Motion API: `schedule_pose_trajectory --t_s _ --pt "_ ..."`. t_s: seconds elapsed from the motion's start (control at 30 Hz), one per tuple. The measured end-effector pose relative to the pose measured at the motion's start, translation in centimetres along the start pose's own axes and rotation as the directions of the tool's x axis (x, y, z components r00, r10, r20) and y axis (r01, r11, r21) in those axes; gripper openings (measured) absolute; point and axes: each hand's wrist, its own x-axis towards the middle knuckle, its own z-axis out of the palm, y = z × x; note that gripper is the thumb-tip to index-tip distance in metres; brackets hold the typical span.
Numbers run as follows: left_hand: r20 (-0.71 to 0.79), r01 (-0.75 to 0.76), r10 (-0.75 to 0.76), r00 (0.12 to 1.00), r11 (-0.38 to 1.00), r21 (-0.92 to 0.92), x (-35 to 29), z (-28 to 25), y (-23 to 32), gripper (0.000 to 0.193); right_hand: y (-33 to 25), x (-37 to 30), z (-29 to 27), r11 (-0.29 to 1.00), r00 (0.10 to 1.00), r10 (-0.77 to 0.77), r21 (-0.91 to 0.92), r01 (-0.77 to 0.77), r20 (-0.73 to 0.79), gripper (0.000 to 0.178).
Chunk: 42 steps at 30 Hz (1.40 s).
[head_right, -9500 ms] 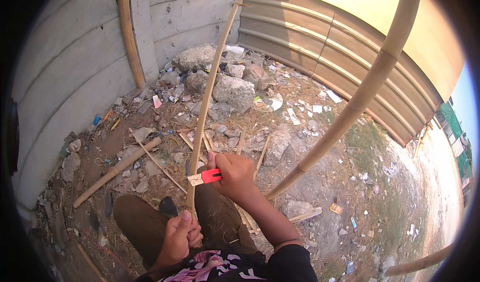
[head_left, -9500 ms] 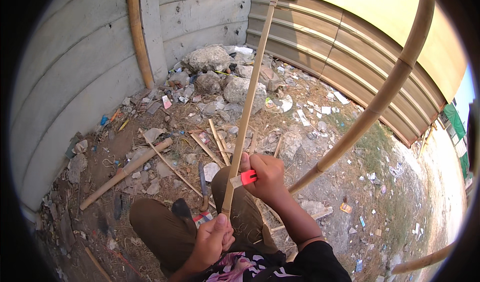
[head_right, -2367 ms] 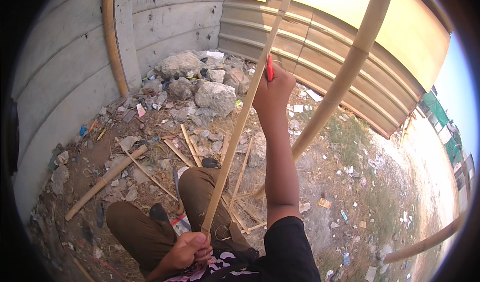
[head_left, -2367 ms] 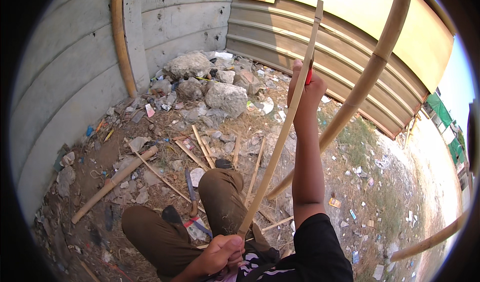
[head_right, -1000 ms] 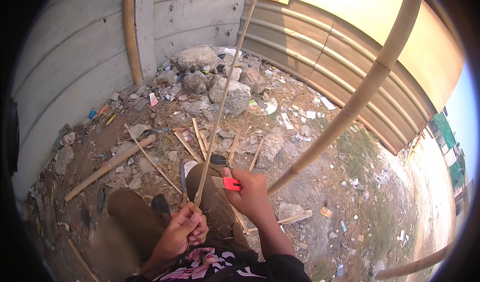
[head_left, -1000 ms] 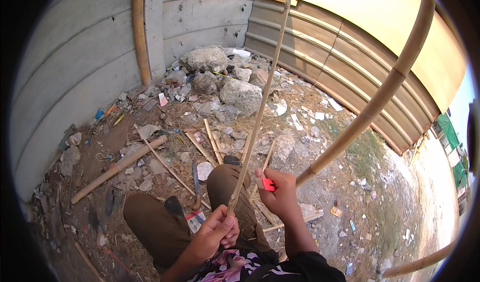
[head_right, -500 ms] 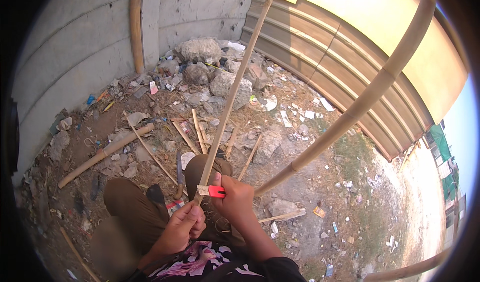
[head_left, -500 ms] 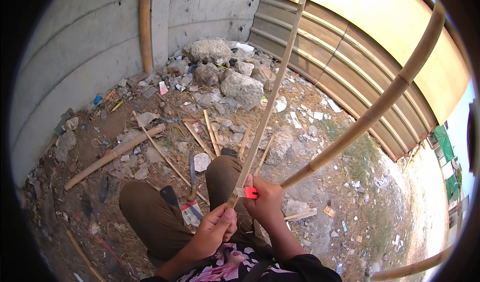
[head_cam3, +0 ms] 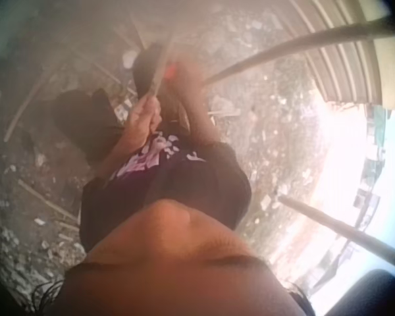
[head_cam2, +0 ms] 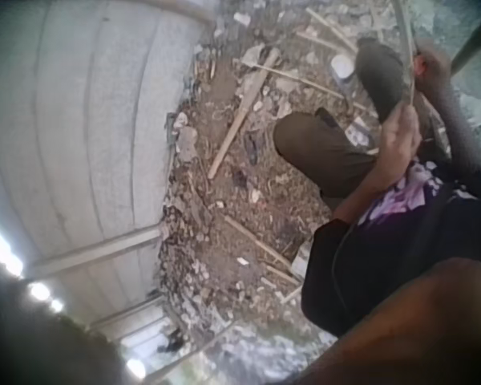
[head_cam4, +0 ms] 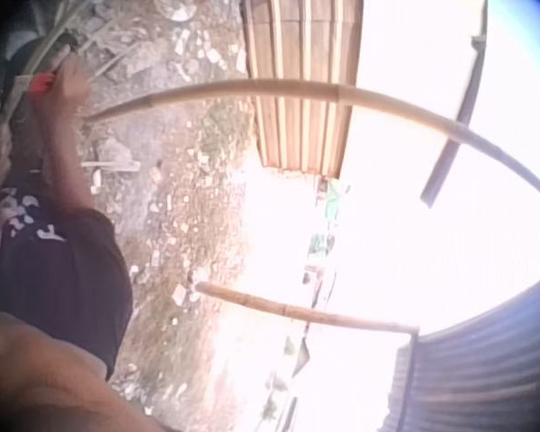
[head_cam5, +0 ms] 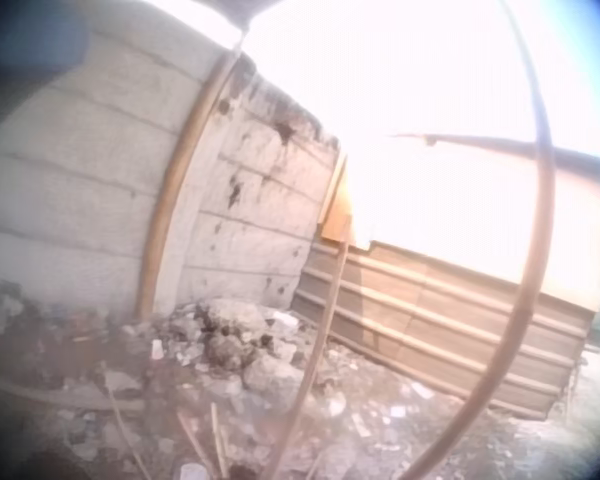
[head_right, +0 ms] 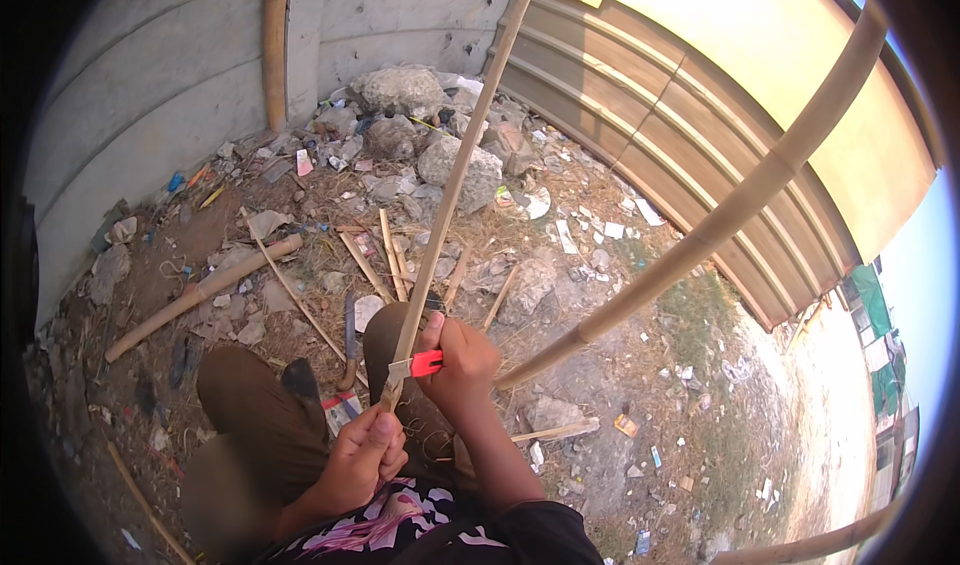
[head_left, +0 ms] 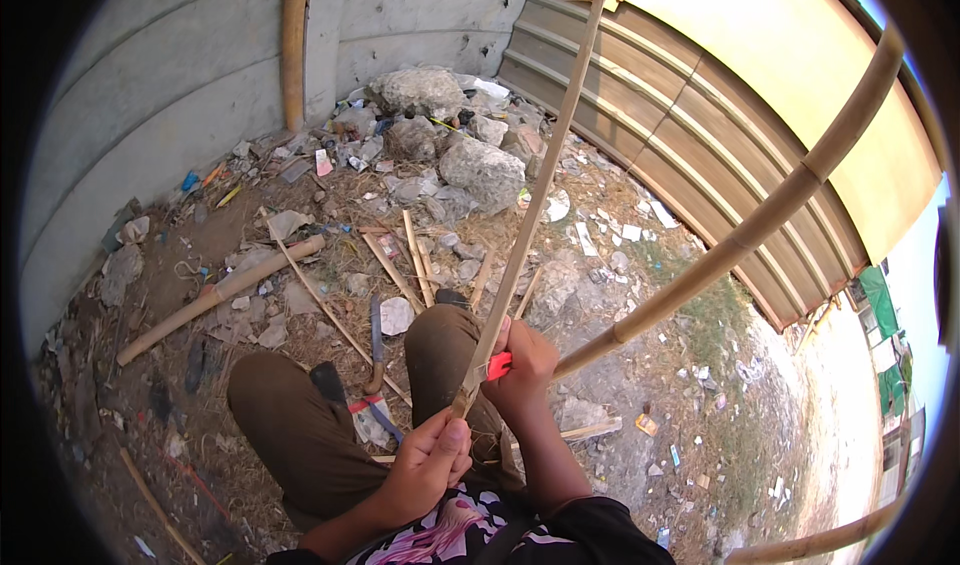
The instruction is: The person sits on the ground and uses a red utility knife to shave and smooth thin bamboo strips. They hold the strips with one hand and scrape along the length with the knife, occasionally repositioning the strips to work on different sides.
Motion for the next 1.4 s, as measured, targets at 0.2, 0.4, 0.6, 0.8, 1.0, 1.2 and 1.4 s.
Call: schedule_pose_trajectory --t_s 0.2,0.4,0.6,0.8,1.0,1.2,1.4 --pt "0.088 0.095 -0.096 0.992 0.995 0.020 -0.5 -0.1 -2.8 0.031 1.5 5.6 -0.7 0.842 0.842 0.513 0.289 -0.455 -0.167 0.049" --pt "-0.042 -0.057 0.069 0.997 0.971 0.230 0.2 0.0 -2.1 0.027 2.7 6.8 -1.6 0.983 0.970 0.155 0.132 -0.131 -0.188 0.049" --pt "-0.097 -0.084 0.108 0.989 0.970 0.226 0.2 -0.1 -1.1 0.029 0.2 -1.5 -0.7 0.991 0.999 0.031 0.131 -0.036 0.040 0.030" --pt "-0.045 -0.032 0.040 0.998 0.984 0.177 -0.2 0.5 -0.8 0.027 1.0 -0.8 -0.6 0.993 0.998 0.047 0.106 -0.044 -0.031 0.030" --pt "-0.011 -0.083 0.084 0.996 0.991 0.107 -0.2 0.3 -0.7 0.025 1.1 1.8 0.8 0.994 0.985 -0.064 0.082 0.078 -0.162 0.032" --pt "-0.004 -0.028 0.029 1.000 0.987 0.160 -0.5 0.0 -1.8 0.023 1.4 5.5 1.1 0.950 0.942 0.242 0.252 -0.182 -0.231 0.042" --pt "0.004 -0.018 0.018 1.000 0.989 0.146 -0.2 0.1 -1.7 0.024 4.0 11.2 0.7 0.985 0.946 0.103 0.165 -0.054 -0.306 0.044"
